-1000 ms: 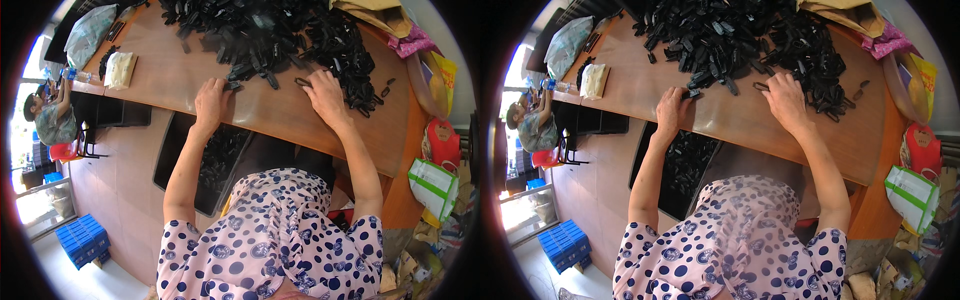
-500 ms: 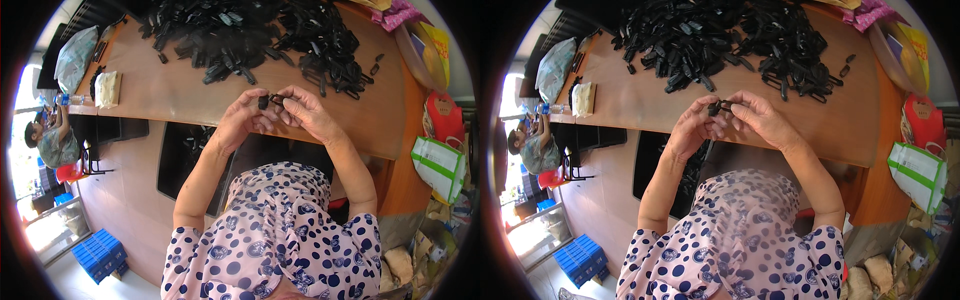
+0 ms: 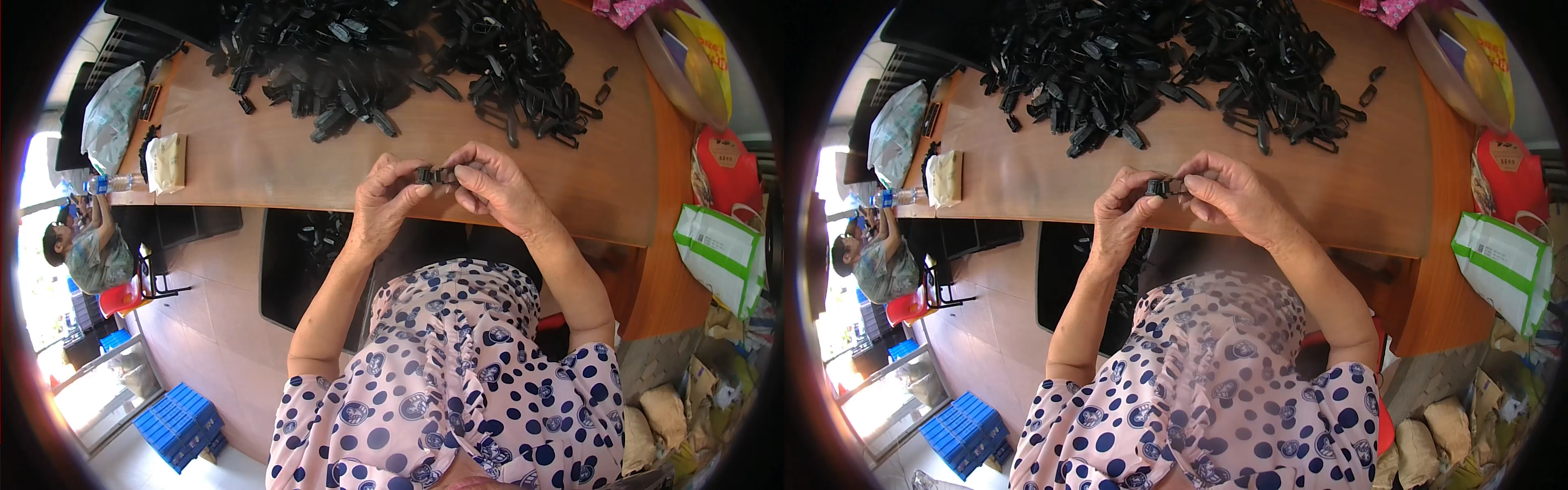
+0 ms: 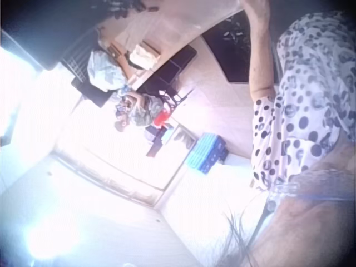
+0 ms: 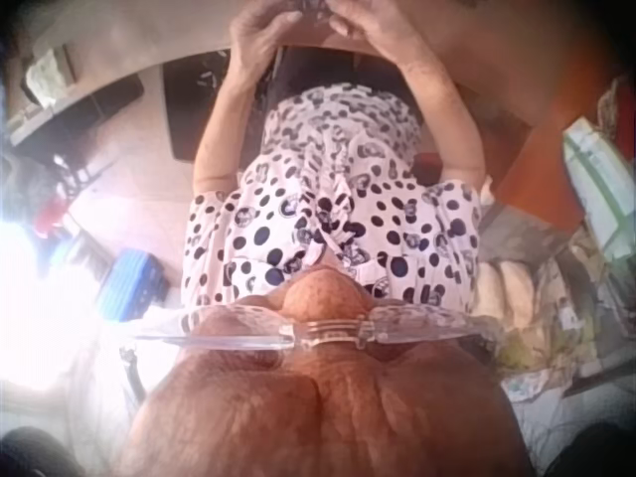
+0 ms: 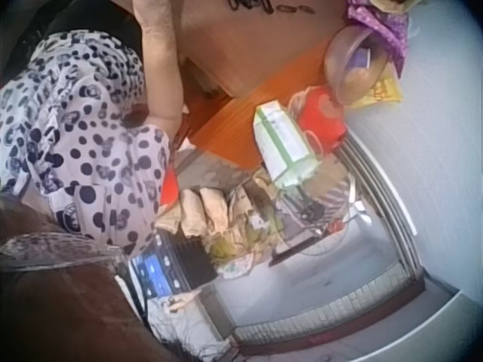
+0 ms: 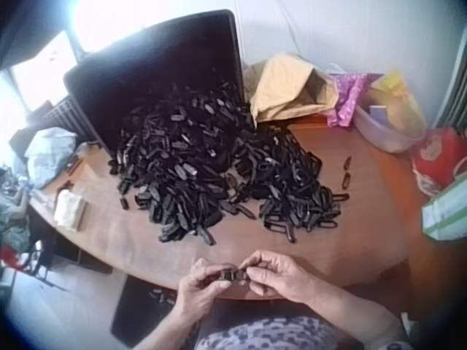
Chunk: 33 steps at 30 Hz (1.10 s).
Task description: The person assembles plastic components by hand, picking pieces from piles on the table, fitting them together, and dropping the assembled parts into a container below.
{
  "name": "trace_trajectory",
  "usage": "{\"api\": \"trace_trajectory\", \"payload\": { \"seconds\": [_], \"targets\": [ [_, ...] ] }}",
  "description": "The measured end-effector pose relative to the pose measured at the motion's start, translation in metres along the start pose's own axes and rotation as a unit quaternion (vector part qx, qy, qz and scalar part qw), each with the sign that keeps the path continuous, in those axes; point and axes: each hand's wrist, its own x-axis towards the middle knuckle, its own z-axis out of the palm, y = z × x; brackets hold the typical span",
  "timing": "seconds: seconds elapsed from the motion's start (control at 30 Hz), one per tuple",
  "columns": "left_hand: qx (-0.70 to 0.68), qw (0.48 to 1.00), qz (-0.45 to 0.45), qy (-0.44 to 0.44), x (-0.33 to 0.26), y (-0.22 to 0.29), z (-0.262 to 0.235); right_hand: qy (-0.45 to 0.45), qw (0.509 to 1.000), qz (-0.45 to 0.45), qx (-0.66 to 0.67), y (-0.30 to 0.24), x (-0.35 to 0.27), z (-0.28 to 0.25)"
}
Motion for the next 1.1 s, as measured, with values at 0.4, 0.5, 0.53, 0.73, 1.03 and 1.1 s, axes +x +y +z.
{"api": "trace_trajectory", "payload": {
  "seconds": [0.4,0.5,0.53,0.73,1.03,1.1],
  "targets": [
    [0.152,0.987,0.042,0.017,-0.003,0.012,-0.005,0.013,1.0,0.017,-0.02,0.003,0.003,0.011],
    [0.193,0.978,0.08,0.025,-0.004,0.009,-0.009,0.011,0.999,0.031,-0.013,0.005,0.007,0.011],
    [0.222,0.969,0.101,0.025,-0.003,0.009,-0.01,0.011,0.999,0.034,-0.015,0.005,0.008,0.012],
    [0.264,0.957,0.118,0.028,-0.006,0.016,-0.014,0.024,0.994,0.08,-0.068,0.0,0.015,0.02],
    [0.173,0.983,0.066,0.013,-0.018,0.004,-0.014,-0.036,0.969,0.244,-0.008,-0.003,0.023,0.012],
    [-0.133,0.988,-0.07,0.036,-0.017,0.002,-0.001,-0.031,0.963,0.251,0.093,0.004,0.023,0.015]
  ]
}}
